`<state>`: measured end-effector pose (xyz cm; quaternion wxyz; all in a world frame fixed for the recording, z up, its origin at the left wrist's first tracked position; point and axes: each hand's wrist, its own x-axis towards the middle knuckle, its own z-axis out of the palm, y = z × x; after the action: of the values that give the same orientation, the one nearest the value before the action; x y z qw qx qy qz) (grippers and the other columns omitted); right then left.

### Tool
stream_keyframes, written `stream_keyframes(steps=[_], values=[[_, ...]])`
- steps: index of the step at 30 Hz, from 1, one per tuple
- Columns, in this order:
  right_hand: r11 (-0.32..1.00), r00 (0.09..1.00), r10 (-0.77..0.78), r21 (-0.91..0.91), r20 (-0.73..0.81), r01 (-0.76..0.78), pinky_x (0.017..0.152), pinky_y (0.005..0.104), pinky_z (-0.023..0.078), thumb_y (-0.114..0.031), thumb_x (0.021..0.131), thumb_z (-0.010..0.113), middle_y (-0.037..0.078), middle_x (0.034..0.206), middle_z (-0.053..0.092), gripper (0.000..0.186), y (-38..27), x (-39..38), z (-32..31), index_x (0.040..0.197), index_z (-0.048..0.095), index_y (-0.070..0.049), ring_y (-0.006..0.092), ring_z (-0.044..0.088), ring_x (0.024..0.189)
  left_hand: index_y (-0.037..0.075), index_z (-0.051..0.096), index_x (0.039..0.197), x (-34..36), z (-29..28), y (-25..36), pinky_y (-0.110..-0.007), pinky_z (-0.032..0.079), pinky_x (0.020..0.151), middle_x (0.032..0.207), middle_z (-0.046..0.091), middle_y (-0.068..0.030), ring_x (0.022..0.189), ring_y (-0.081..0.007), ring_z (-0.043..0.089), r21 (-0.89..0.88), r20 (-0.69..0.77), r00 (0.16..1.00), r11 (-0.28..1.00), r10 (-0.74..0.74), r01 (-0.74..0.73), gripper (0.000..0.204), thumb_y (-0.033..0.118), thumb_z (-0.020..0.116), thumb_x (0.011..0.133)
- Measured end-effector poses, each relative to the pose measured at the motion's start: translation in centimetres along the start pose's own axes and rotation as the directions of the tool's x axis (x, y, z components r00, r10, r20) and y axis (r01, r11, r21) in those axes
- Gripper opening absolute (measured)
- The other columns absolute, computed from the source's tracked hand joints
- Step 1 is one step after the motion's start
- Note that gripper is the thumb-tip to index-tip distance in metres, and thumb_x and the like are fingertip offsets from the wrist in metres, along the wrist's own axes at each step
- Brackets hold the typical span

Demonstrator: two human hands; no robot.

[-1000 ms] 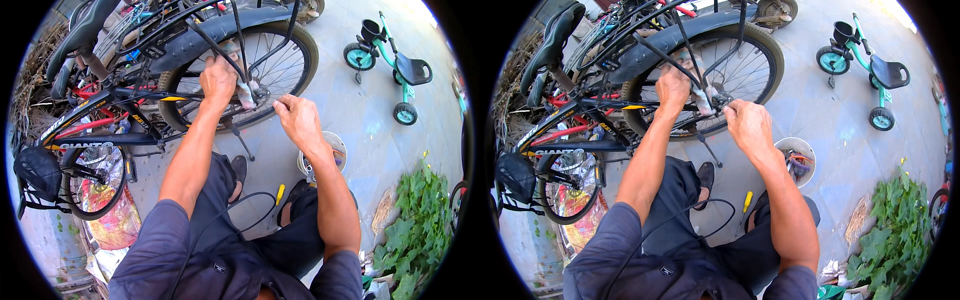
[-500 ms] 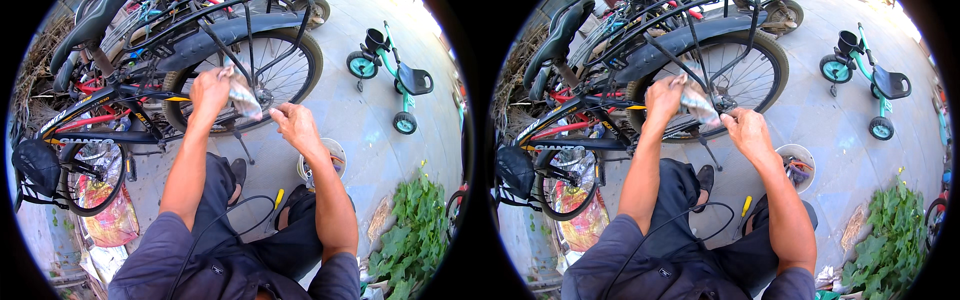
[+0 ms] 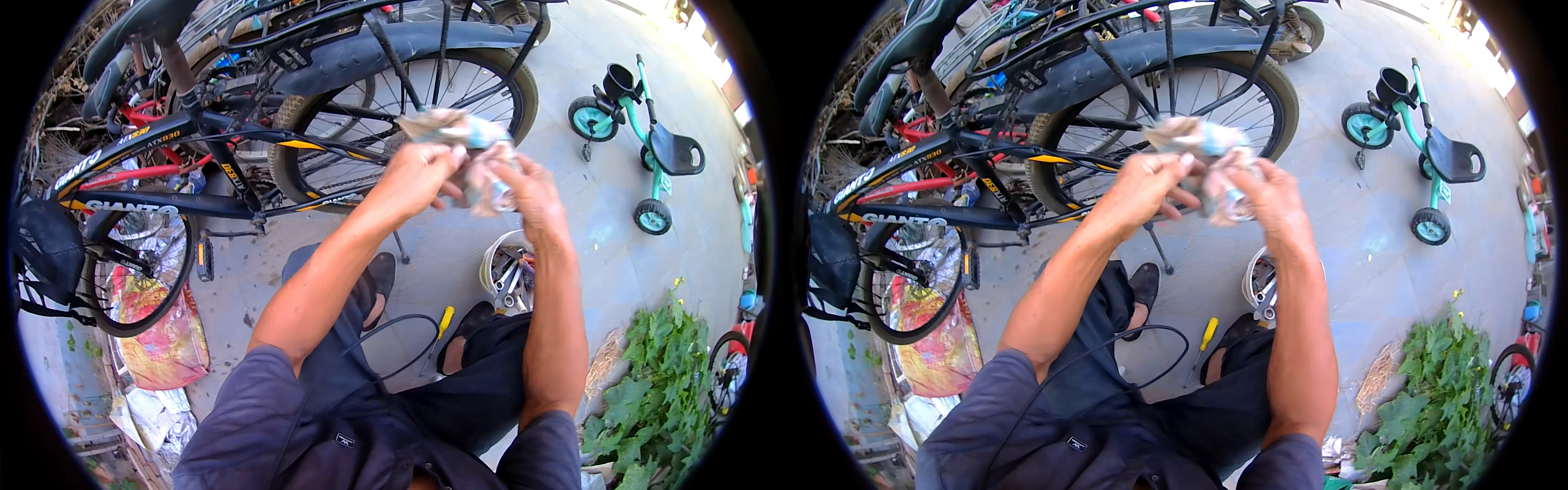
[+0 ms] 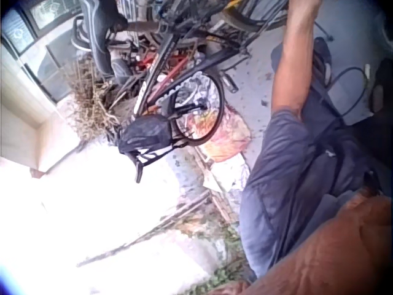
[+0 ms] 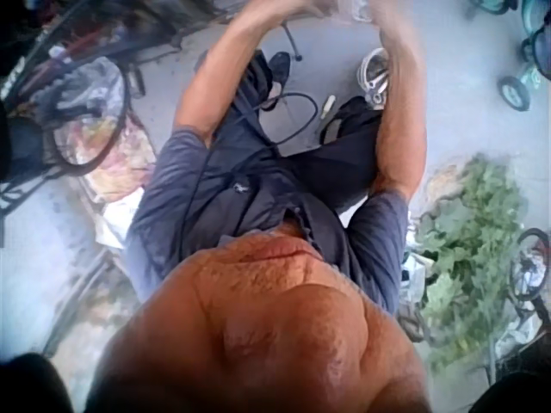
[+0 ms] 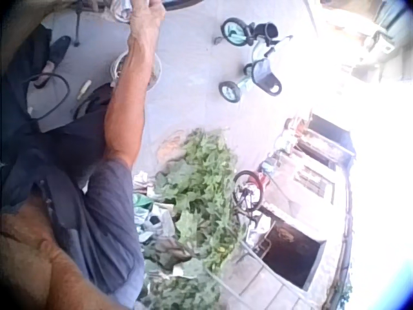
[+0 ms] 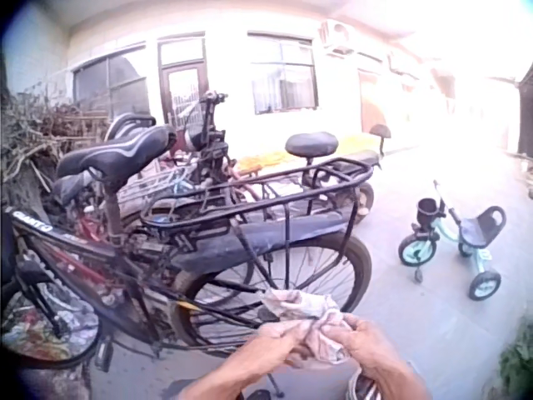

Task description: The person uses a multi-tool to tighten a bolt on the bicycle seat post. They then use a cloth to wipe the bicycle frame and the rear wheel area.

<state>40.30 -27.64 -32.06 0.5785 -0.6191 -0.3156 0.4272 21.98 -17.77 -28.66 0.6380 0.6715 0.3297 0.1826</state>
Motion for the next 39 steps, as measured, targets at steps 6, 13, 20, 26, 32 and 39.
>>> stream_keyframes(steps=[6, 13, 20, 26, 32, 39], values=[[0.997, 0.929, -0.060, -0.076, -0.366, 0.034, 0.074, 0.0341, 0.056, -0.026, 0.084, 0.072, 0.012, 0.094, 0.072, 0.049, 1.6, 3.7, -3.8, 0.123, 0.066, 0.003, 0.0192, 0.069, 0.081, -0.003, 0.066, 0.104, 4.3, -1.5, -0.3, -0.038, 0.051, 0.076, 0.095, 0.069, -0.0151, 0.085, -0.0249, 0.067, 0.458, -0.633, 0.557, 0.841, 0.537, -0.289, 0.036, 0.029, 0.071, 0.089], [0.843, 0.827, -0.317, -0.538, -0.465, 0.021, 0.088, 0.0411, 0.052, -0.044, 0.080, 0.070, 0.018, 0.106, 0.072, 0.059, 2.4, 10.9, -0.2, 0.127, 0.068, -0.008, 0.0326, 0.070, 0.099, -0.004, 0.064, 0.108, 7.9, -2.2, -1.2, -0.028, 0.052, 0.075, 0.089, 0.068, -0.0058, 0.081, -0.0129, 0.063, 0.103, -0.559, 0.732, 0.908, 0.390, -0.405, 0.031, 0.025, 0.065, 0.097], [0.844, 0.705, -0.524, -0.404, -0.477, 0.354, 0.088, 0.0434, 0.049, -0.041, 0.084, 0.067, 0.019, 0.105, 0.068, 0.046, 0.5, 14.5, 4.9, 0.104, 0.073, 0.000, 0.0380, 0.066, 0.097, 0.001, 0.065, 0.102, 7.6, -1.0, -1.6, -0.033, 0.046, 0.063, 0.071, 0.062, -0.0076, 0.063, -0.0153, 0.055, 0.144, -0.587, 0.709, 0.912, 0.391, -0.384, 0.018, 0.017, 0.060, 0.097], [0.794, 0.631, -0.579, -0.533, -0.516, 0.292, 0.085, 0.0445, 0.050, -0.038, 0.083, 0.069, 0.026, 0.095, 0.069, 0.046, 1.2, 17.3, 5.4, 0.100, 0.071, 0.005, 0.0408, 0.066, 0.090, 0.001, 0.064, 0.101, 7.2, -1.4, -1.3, -0.032, 0.044, 0.060, 0.068, 0.057, -0.0053, 0.062, -0.0134, 0.050, 0.145, -0.561, 0.725, 0.910, 0.399, -0.388, 0.015, 0.015, 0.059, 0.097], [0.844, 0.566, -0.536, -0.396, -0.627, 0.361, 0.074, 0.0338, 0.050, -0.033, 0.080, 0.075, 0.015, 0.078, 0.069, 0.039, 2.4, 18.9, 6.5, 0.093, 0.074, 0.004, 0.0197, 0.062, 0.072, 0.000, 0.065, 0.107, 7.3, -1.6, -1.6, -0.023, 0.046, 0.071, 0.086, 0.064, -0.0006, 0.079, -0.0068, 0.054, 0.132, -0.514, 0.770, 0.921, 0.379, -0.365, 0.019, 0.016, 0.058, 0.102], [0.886, 0.667, -0.462, -0.333, -0.585, 0.323, 0.072, 0.0365, 0.052, -0.027, 0.080, 0.075, 0.018, 0.080, 0.072, 0.031, 2.5, 18.0, 6.9, 0.092, 0.074, 0.001, 0.0264, 0.069, 0.073, 0.001, 0.065, 0.102, 7.8, -1.0, -2.0, -0.031, 0.044, 0.060, 0.071, 0.059, -0.0063, 0.062, -0.0132, 0.051, 0.138, -0.585, 0.682, 0.882, 0.439, -0.450, 0.014, 0.013, 0.060, 0.098]])
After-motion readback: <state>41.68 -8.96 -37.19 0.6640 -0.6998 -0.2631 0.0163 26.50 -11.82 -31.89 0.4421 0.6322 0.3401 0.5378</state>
